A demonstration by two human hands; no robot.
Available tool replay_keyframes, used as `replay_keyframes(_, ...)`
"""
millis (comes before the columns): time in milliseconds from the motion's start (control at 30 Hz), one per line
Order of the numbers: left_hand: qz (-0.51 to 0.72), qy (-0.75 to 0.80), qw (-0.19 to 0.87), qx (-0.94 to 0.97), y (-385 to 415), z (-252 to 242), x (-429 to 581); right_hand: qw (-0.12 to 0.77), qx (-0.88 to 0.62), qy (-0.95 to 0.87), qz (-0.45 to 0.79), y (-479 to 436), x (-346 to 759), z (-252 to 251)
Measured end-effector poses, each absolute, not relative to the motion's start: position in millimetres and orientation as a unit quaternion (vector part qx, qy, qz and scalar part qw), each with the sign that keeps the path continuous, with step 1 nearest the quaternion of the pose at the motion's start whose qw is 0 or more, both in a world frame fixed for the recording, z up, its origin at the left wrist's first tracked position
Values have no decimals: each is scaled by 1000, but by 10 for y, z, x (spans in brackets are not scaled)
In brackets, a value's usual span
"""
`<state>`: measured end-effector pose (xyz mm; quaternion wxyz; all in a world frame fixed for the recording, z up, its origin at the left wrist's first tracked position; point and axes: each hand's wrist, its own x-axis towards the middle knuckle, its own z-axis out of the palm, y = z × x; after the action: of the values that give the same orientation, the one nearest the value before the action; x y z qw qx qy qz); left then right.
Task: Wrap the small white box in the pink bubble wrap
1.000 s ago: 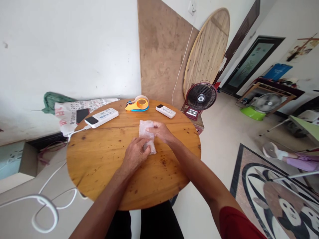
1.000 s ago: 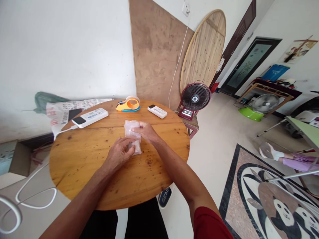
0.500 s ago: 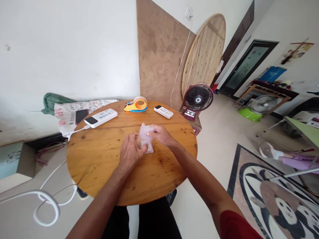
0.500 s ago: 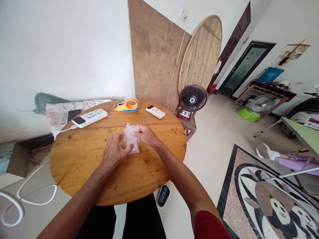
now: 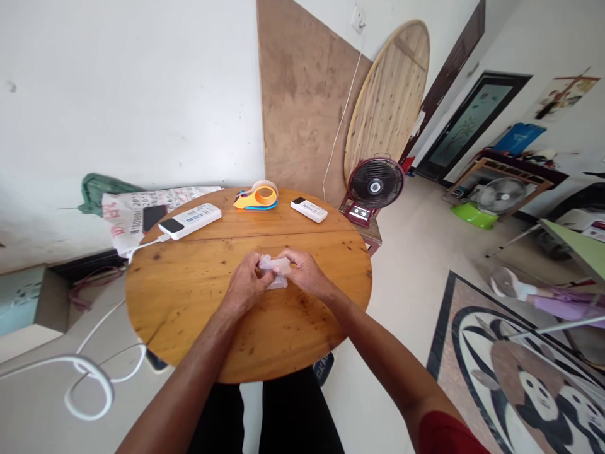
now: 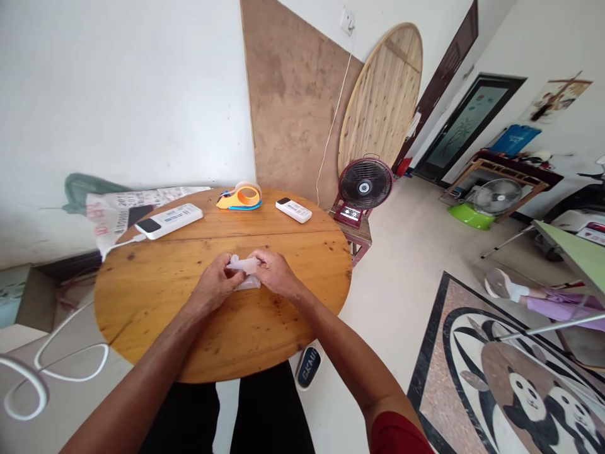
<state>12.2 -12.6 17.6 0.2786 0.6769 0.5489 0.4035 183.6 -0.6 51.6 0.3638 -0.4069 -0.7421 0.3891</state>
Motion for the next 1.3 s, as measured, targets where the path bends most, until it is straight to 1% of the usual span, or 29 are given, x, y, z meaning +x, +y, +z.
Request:
replay_keyframes(133,408,545,253,687,-139,209,124,393,-397,-734,387,-98,1842,428)
replay_keyframes(433,374,537,268,706,-149,234,98,422,-370,-737,378,-120,1888,253)
replay_keyframes(600,341,541,272,719,-185,251,51,414,-364,-751,364,-131,1886,261)
replay_keyframes(733,379,505,273,726,-230,183,0,404,-358,-772,335,-188,1882,303)
replay_keyframes(833,403,454,289,740,-279,134,-69,409,-317,-798,309,-233,1904,288)
replay_keyframes(900,396,433,292,755,-314,110,-130,410,-285,-823,270,-253,1935,246)
replay_keyframes(1000,377,431,265,776,-355,61,-210,397,-260,-858,195,-271,1991,170)
replay_keyframes(1100,388,430,219,786,-375,-5,-238,367,-256,-884,134,-280,2028,128)
replay_keyframes(1200,398,430,172,792,-378,-41,-220,340,-259,-898,99,-284,2038,124)
replay_keyframes(1300,372,436,125,810,-355,-25,-199,331,-264,-902,88,-279,2036,124)
